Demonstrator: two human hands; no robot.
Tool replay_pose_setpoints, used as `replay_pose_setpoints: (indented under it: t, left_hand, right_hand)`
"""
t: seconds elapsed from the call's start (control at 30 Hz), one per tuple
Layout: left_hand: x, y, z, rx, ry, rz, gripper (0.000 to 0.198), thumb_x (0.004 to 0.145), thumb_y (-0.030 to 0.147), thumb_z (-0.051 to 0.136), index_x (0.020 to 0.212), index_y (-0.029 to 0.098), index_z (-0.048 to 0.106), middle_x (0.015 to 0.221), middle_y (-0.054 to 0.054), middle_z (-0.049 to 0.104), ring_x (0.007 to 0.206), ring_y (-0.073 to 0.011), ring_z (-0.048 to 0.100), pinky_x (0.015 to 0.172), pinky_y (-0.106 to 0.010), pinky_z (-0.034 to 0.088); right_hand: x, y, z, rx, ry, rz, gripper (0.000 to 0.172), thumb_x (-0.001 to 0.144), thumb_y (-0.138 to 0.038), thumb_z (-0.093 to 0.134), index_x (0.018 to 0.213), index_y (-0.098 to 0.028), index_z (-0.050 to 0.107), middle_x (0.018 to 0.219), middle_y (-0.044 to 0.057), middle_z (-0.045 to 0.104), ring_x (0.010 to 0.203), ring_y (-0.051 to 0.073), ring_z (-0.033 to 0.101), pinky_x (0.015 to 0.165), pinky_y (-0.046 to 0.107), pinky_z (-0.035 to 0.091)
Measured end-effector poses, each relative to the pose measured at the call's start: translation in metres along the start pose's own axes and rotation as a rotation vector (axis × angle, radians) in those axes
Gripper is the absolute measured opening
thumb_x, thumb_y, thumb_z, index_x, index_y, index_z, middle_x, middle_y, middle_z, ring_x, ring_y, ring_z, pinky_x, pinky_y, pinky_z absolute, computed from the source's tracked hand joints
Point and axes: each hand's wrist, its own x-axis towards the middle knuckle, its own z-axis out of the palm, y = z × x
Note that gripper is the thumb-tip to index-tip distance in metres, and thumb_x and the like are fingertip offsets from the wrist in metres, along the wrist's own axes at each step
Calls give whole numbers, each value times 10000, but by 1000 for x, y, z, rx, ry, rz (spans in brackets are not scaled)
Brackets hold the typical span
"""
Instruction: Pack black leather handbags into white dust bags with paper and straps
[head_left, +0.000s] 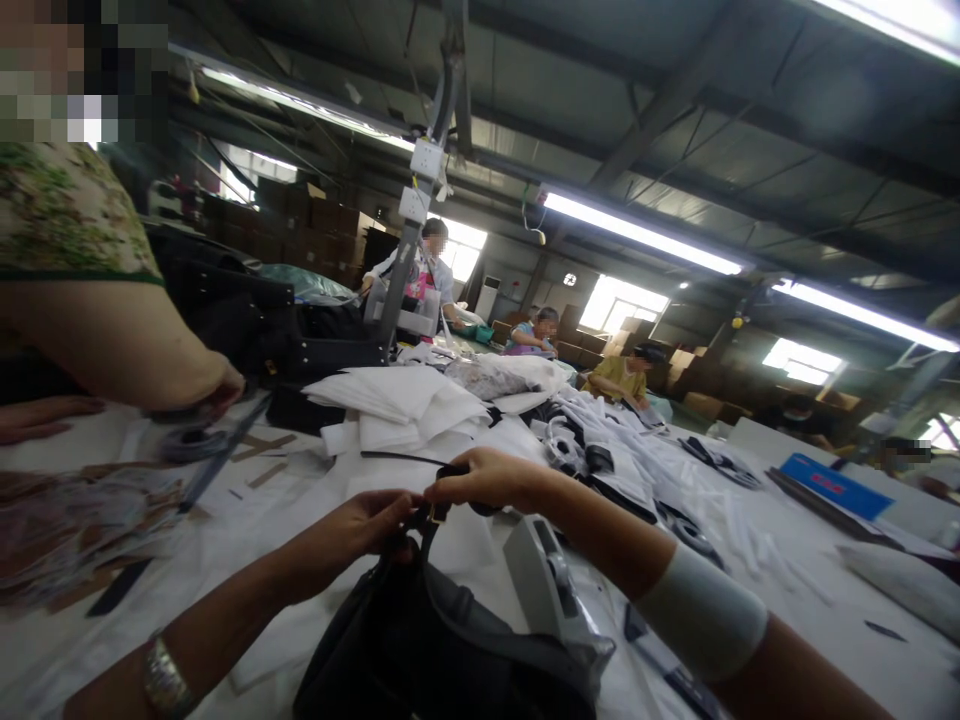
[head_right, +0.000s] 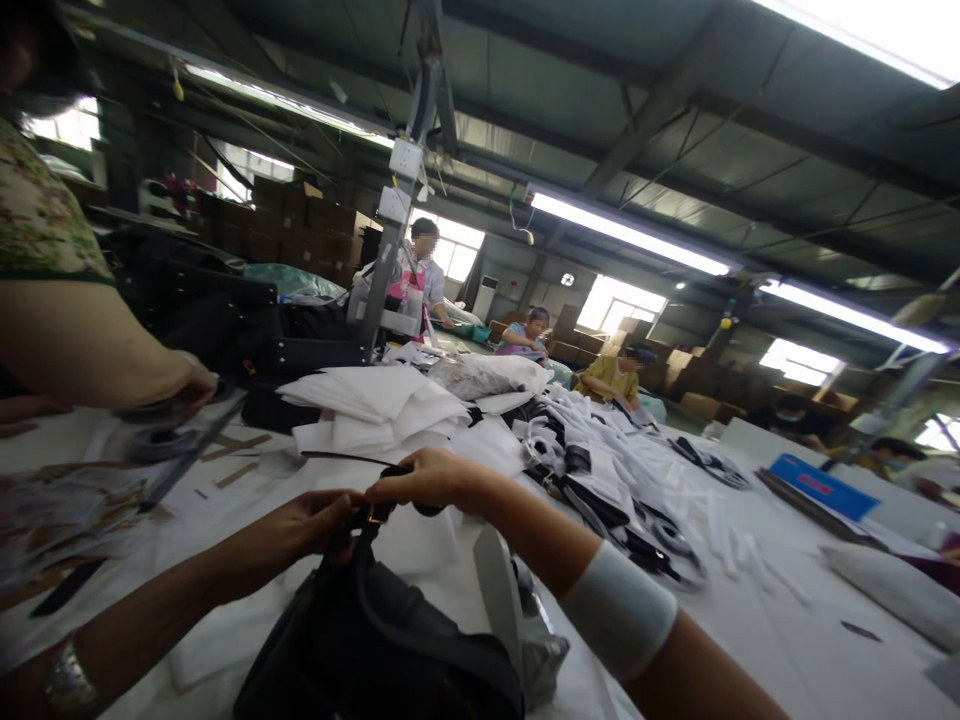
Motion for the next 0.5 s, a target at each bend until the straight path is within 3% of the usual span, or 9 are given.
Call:
replay_pose_setpoints:
  t: [0.17,0.33,0.5]
  left_hand:
    - [3,2,-1,50,15,24,418,896,538,659,1103,186,750,865,-18,718,799,-169,617,736,-261,457]
    - [-4,-16,-13,89,81,1,385,822,471,767,1097,202,754,1013,-51,785,994,-250,687,901,-325,482]
    - [-15,-33,-14,72,162,32,466,775,407,803,1190,223,697,1131,-52,772,1084,-275,692,960,-349,498]
  right_hand:
    - [2,0,2,28,23,22,344,717,-500,780,774,-165,728,713,-21,626,603,87,511,478,189,355]
    - [0,9,2,9,47,-20,328,781,-481,728,852,-161,743,736,-9,653,610,91,515,515,195,370]
    - [-11,20,4,-205,126,-194,266,812,-421,724,903,-173,751,739,-14,674,673,116,569,607,210,412]
